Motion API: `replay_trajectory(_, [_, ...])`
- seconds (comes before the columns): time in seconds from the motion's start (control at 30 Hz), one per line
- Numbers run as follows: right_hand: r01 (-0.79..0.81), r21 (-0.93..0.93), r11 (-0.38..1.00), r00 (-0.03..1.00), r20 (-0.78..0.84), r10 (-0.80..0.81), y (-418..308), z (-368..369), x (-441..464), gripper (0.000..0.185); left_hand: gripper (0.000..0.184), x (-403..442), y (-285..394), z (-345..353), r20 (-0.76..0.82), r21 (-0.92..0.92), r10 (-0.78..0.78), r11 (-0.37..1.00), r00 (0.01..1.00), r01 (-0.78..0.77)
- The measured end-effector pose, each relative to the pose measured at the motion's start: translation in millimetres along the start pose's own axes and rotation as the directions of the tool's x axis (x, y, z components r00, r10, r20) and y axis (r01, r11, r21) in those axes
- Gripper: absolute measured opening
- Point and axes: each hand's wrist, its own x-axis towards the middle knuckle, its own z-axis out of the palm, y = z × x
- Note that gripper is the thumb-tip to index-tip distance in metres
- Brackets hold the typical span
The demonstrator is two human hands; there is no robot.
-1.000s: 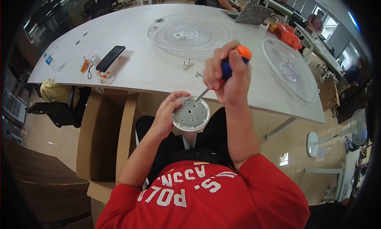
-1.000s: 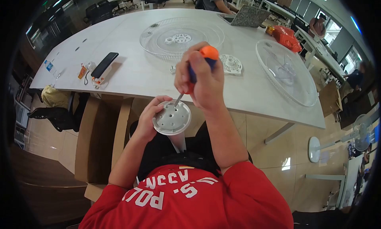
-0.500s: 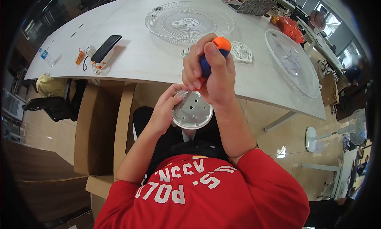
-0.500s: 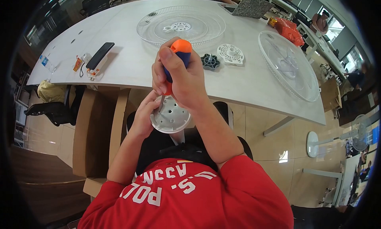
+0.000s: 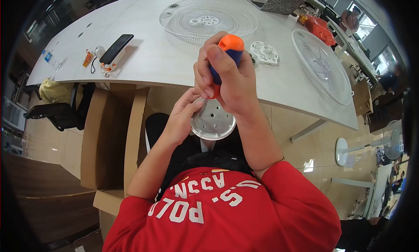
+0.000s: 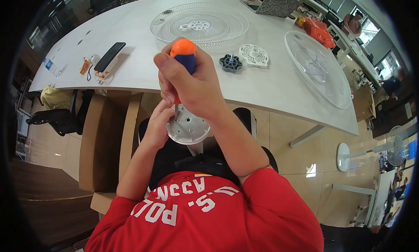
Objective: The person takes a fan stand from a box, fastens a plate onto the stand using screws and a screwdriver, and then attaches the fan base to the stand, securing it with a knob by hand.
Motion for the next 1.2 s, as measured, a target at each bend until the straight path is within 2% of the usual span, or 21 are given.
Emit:
replay_trajectory(0.07, [0.019,-0.019,1.0,1.0,0.008,-0.018,-0.4,1.1,-1.6,0.025,0.03,-1.1,-2.2,-1.6,0.002,0.037,0.054,0.998,0.999,-0.054])
replay_trajectory(0.13, [0.04,-0.039,0.998,0.999,0.017,-0.04,-2.3,2.3,-2.6,0.025,0.027,-3.4,1.0,0.2,0.048,0.244,0.319,0.915,0.947,-0.321])
replay_trajectory(0.17, [0.043,0.038,0.998,0.999,-0.005,-0.043,-4.0,3.1,-3.3,0.023,0.027,-3.9,-0.2,-2.8,0.049,0.245,0.319,0.915,0.946,-0.321])
replay_trajectory(0.2, [0.047,0.115,0.992,0.999,-0.026,-0.045,-6.2,3.8,-3.9,0.022,0.028,-4.5,-2.6,-8.0,0.102,0.364,0.358,0.855,0.928,-0.37])
replay_trajectory(0.23, [0.047,0.116,0.992,0.999,-0.026,-0.044,-9.8,4.2,-4.4,0.022,0.031,-5.6,-4.1,-10.6,0.158,0.475,0.389,0.776,0.908,-0.415])
replay_trajectory(0.33, [0.109,0.153,0.982,0.994,-0.042,-0.104,-23.1,4.9,-6.4,0.025,0.041,-12.6,5.4,-1.7,0.199,0.517,0.405,0.73,0.892,-0.447])
replay_trajectory(0.43, [0.105,0.17,0.98,0.994,0.013,-0.109,-31.6,3.8,-10.5,0.026,0.036,-14.9,2.6,-8.7,0.228,0.487,0.432,0.725,0.872,-0.487])
replay_trajectory(0.67, [0.079,0.225,0.971,0.997,0.003,-0.081,-29.8,8.3,-19.7,0.028,0.038,-23.7,2.8,-10.0,0.278,0.516,0.439,0.682,0.854,-0.518])
replay_trajectory(0.83, [0.078,0.204,0.976,0.997,-0.013,-0.077,-27.7,7.0,-22.8,0.028,0.033,-29.0,-0.1,-10.3,0.259,0.395,0.392,0.791,0.883,-0.467])
replay_trajectory(1.07, [0.091,0.211,0.973,0.996,-0.043,-0.084,-24.9,8.3,-23.4,0.03,0.033,-33.6,2.1,-13.4,0.261,0.337,0.359,0.836,0.896,-0.433])
replay_trajectory(1.13, [0.1,0.082,0.992,0.994,-0.047,-0.096,-24.0,10.3,-24.3,0.035,0.038,-35.0,3.8,-12.5,0.282,0.373,0.342,0.822,0.896,-0.431])
replay_trajectory(1.2, [0.101,0.084,0.991,0.994,-0.043,-0.098,-23.6,10.1,-24.1,0.035,0.042,-36.3,2.8,-13.1,0.287,0.411,0.333,0.804,0.898,-0.43])
